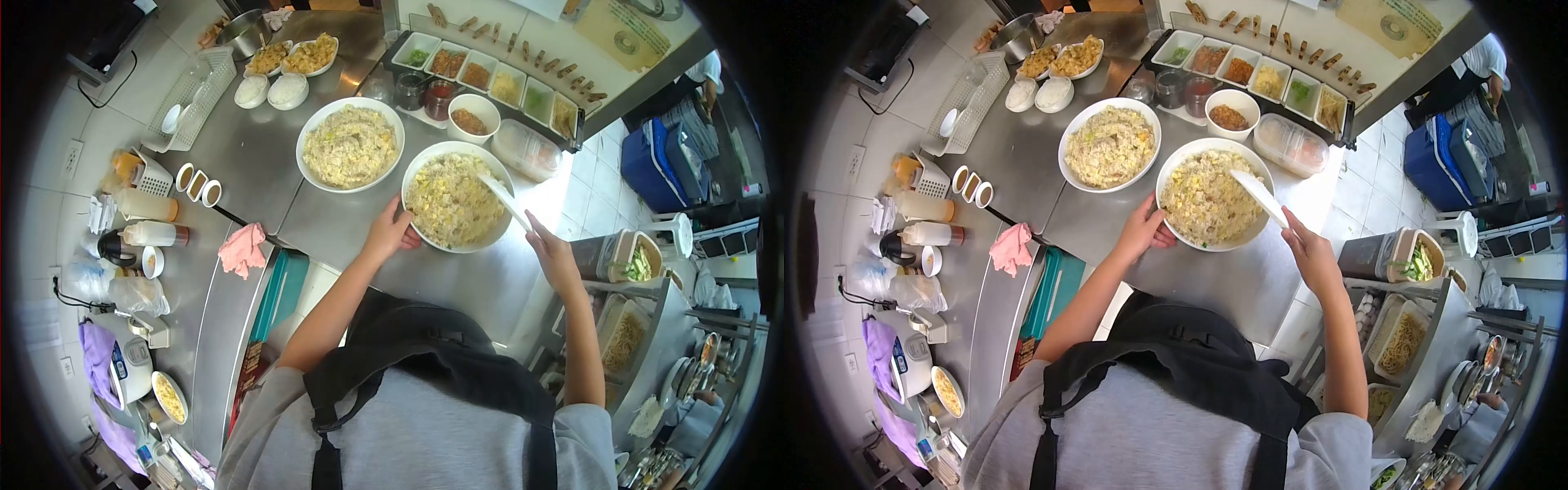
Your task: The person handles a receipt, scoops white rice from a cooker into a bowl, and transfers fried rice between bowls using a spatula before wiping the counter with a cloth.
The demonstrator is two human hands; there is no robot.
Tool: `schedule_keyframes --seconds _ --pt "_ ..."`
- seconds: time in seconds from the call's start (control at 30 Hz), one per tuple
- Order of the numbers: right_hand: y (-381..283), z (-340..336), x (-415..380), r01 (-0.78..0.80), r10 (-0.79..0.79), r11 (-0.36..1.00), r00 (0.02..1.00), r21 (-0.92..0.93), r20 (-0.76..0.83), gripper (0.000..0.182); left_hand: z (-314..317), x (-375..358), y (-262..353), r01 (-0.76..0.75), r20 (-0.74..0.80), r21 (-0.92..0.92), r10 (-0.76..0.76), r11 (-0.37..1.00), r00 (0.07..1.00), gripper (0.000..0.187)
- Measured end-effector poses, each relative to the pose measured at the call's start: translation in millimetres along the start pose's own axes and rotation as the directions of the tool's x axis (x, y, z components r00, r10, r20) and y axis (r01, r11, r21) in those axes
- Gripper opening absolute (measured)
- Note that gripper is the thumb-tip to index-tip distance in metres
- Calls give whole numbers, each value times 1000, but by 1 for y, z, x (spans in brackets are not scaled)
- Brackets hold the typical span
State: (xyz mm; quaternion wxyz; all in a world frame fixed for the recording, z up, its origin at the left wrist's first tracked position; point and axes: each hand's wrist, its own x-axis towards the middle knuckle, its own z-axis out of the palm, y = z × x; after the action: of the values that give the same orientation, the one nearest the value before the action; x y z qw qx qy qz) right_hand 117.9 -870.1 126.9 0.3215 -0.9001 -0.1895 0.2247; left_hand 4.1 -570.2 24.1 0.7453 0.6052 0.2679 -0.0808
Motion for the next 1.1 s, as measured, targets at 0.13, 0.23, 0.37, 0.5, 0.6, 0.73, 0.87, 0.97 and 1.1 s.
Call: schedule_keyframes --seconds 0.13,0.23,0.37,0.5,0.6,0.73,0.87,0.97,1.1 --pt "-25 9 -13 27 -25 996 999 -83 29 42 3 -5 8 34 23 58 -35 998 999 68" --pt "-38 28 2 77 -79 971 997 -227 1 37 12 -12 8 6 31 77 -8 997 999 71" --pt "-59 11 -7 -1 -35 943 994 -333 -100 33 17 -9 0 -57 -32 60 59 997 998 73" --pt "-29 -15 -39 105 -133 932 989 -346 -58 35 20 -23 -1 -119 -122 81 128 990 984 74" --pt "-58 -15 -56 -424 416 905 897 29 153 37 22 -39 13 -144 -162 169 172 975 972 71" --pt "-60 26 -47 -417 361 882 898 221 251 43 25 -49 26 -138 -179 315 202 939 963 71" --pt "-72 46 -28 -423 357 869 895 256 267 44 24 -50 33 -169 -150 398 246 902 958 74" --pt "-66 49 -24 -492 366 774 861 398 352 43 18 -47 35 -177 -123 366 236 914 964 75" --pt "-47 48 -27 -519 327 691 845 504 422 45 8 -38 25 -174 -106 313 216 934 971 77"
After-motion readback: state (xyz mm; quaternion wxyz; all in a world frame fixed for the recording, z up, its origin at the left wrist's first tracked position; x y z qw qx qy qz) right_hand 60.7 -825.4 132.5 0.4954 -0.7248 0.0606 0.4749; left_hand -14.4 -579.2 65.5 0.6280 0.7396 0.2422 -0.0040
